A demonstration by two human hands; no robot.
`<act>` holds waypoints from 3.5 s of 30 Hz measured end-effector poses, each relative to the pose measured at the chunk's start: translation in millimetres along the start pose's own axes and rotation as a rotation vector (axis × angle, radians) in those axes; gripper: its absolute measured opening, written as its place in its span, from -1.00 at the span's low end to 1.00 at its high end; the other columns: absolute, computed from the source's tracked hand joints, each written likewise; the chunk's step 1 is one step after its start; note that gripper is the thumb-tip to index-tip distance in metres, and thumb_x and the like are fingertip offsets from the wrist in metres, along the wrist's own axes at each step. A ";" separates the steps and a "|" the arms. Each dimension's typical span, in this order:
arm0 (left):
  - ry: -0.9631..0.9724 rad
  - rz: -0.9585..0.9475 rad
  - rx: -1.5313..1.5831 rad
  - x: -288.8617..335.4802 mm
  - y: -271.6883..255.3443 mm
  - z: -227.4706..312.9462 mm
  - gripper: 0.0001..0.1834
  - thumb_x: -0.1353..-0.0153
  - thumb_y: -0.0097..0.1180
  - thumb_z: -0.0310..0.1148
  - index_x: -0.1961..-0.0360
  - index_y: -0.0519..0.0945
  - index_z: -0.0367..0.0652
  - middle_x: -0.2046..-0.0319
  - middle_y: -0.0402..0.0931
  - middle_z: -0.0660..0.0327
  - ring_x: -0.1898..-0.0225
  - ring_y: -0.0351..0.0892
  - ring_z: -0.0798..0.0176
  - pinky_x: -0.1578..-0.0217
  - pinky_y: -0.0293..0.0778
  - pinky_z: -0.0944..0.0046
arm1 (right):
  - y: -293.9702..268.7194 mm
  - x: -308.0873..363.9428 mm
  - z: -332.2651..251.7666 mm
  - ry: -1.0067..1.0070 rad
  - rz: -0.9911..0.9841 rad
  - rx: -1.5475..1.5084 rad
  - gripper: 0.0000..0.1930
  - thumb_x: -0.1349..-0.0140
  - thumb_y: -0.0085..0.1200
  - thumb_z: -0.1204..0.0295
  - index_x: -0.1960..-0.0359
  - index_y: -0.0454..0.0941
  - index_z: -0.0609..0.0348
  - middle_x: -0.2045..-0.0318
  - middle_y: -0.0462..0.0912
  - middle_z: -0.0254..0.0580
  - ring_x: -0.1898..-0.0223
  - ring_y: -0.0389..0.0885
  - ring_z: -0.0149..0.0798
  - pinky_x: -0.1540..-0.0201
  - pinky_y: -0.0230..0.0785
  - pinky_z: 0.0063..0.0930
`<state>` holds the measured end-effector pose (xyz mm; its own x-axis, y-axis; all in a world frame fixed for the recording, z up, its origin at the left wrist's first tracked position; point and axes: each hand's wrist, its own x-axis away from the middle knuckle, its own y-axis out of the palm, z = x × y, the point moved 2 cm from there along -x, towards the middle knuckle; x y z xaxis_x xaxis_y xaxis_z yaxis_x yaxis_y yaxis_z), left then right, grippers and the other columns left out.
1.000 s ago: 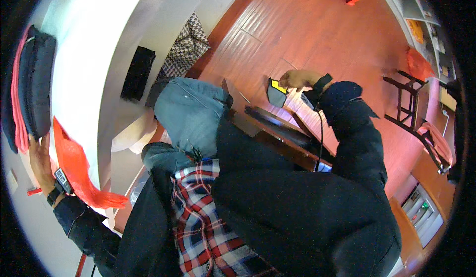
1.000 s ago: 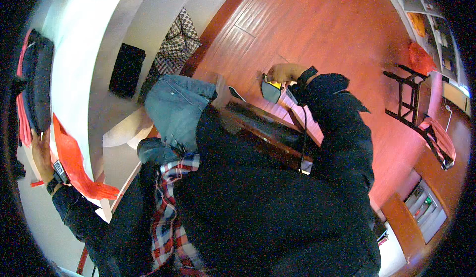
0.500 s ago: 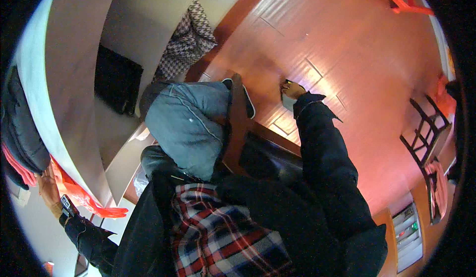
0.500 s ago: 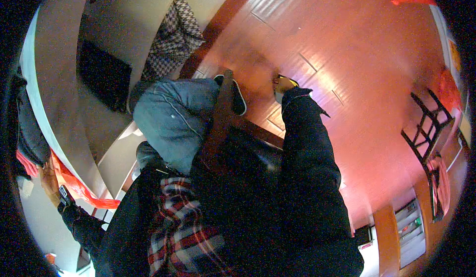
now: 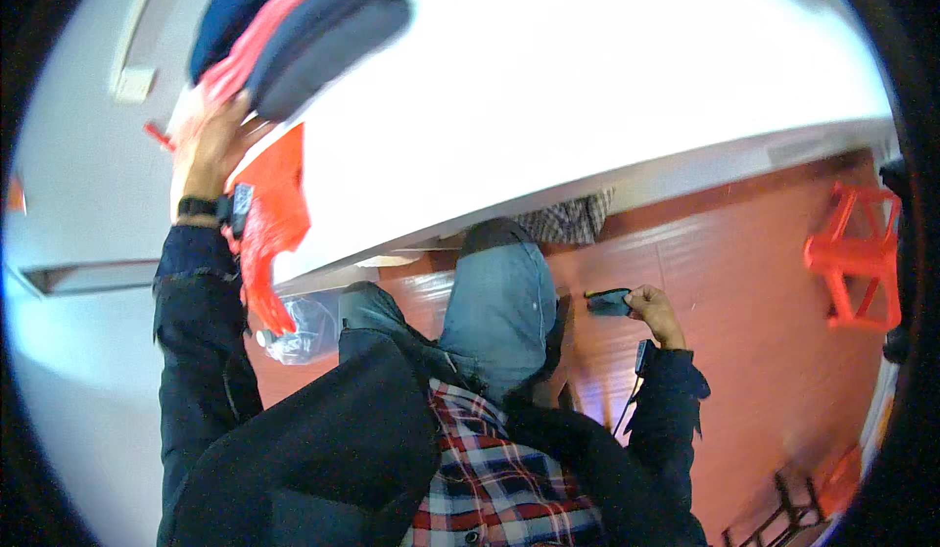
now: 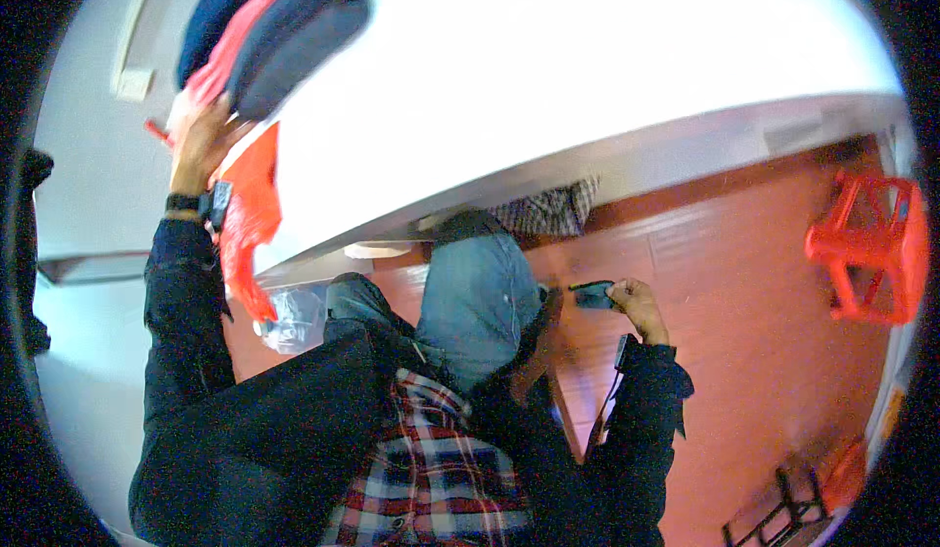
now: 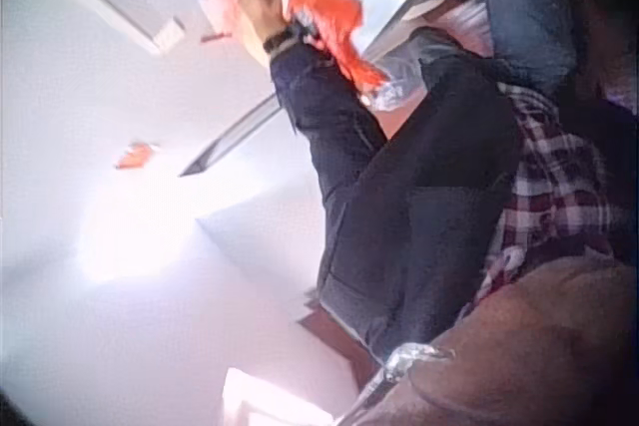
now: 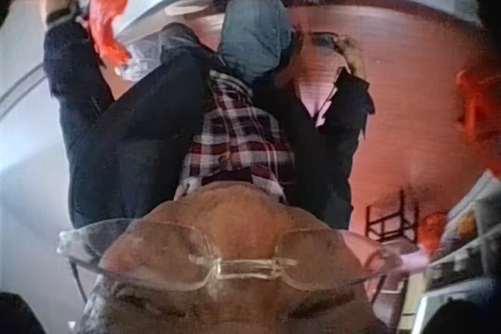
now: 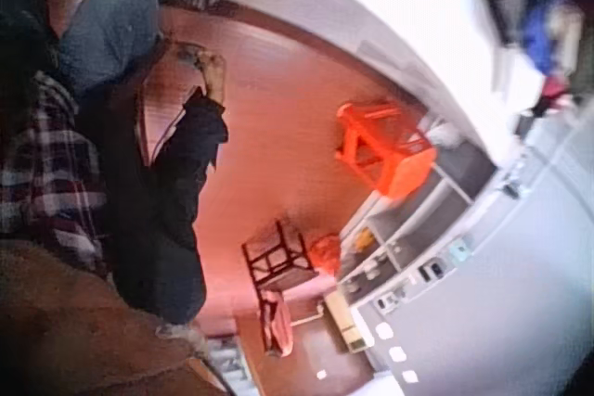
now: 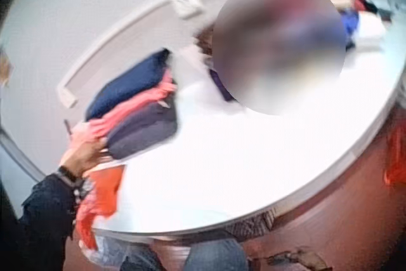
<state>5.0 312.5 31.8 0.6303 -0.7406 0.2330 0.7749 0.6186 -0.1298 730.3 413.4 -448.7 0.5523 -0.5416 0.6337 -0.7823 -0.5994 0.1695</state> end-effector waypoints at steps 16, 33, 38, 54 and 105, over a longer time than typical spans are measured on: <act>0.424 -0.168 -1.277 205.2 -26.1 -35.0 -0.14 -0.30 0.31 -0.05 -0.49 0.30 -0.27 -0.46 0.23 -0.26 -0.46 0.27 -0.26 -0.45 0.24 -0.04 | 289.9 227.9 -473.5 -0.827 -0.428 0.282 -0.86 -0.38 0.19 0.54 0.07 0.64 0.28 0.16 0.66 -0.35 0.21 0.57 -0.51 0.14 0.41 -0.61; 0.921 0.693 -0.847 228.2 -132.2 -4.8 -0.76 -0.36 0.09 -0.53 0.00 0.67 -0.25 0.15 0.70 -0.11 0.11 0.71 -0.19 0.09 0.61 0.03 | 370.5 84.7 -424.7 -1.226 0.267 1.222 -0.45 -0.42 0.17 0.21 -0.25 0.50 0.44 -0.37 0.34 0.50 -0.39 0.32 0.41 -0.44 0.19 0.09; 1.106 0.967 -0.957 201.5 -164.2 101.0 -0.79 -0.33 0.07 -0.51 0.07 0.66 -0.13 0.26 0.69 -0.02 0.23 0.69 -0.19 0.24 0.59 0.01 | 395.4 85.6 -397.4 -1.105 0.370 1.411 -0.39 -0.46 0.08 0.06 -0.35 0.47 0.30 -0.45 0.31 0.30 -0.52 0.15 0.30 -0.51 -0.07 0.27; 1.016 0.915 -1.137 196.1 -188.4 89.6 -0.76 -0.35 0.06 -0.48 0.03 0.67 -0.13 0.21 0.70 -0.01 0.19 0.70 -0.16 0.19 0.62 0.00 | 402.2 85.0 -398.8 -1.142 0.455 1.392 -0.46 -0.44 0.07 0.17 -0.32 0.50 0.29 -0.42 0.37 0.25 -0.49 0.20 0.25 -0.51 -0.07 0.18; 0.372 0.102 0.397 139.2 -299.3 32.8 -0.68 -0.40 0.23 -0.42 -0.11 0.61 -0.36 -0.02 0.68 0.12 0.04 0.69 0.29 -0.05 0.59 0.29 | 700.3 18.5 -627.0 -0.852 -0.688 0.188 -0.64 -0.33 0.29 0.47 -0.15 0.60 0.12 -0.03 0.69 -0.27 0.00 0.68 -0.30 -0.04 0.61 -0.34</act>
<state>-140.8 32.8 134.7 0.7314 -0.6700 -0.1272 0.6768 0.6902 0.2560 12.2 353.2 155.0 0.9257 -0.2436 -0.2893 -0.2166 -0.9686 0.1225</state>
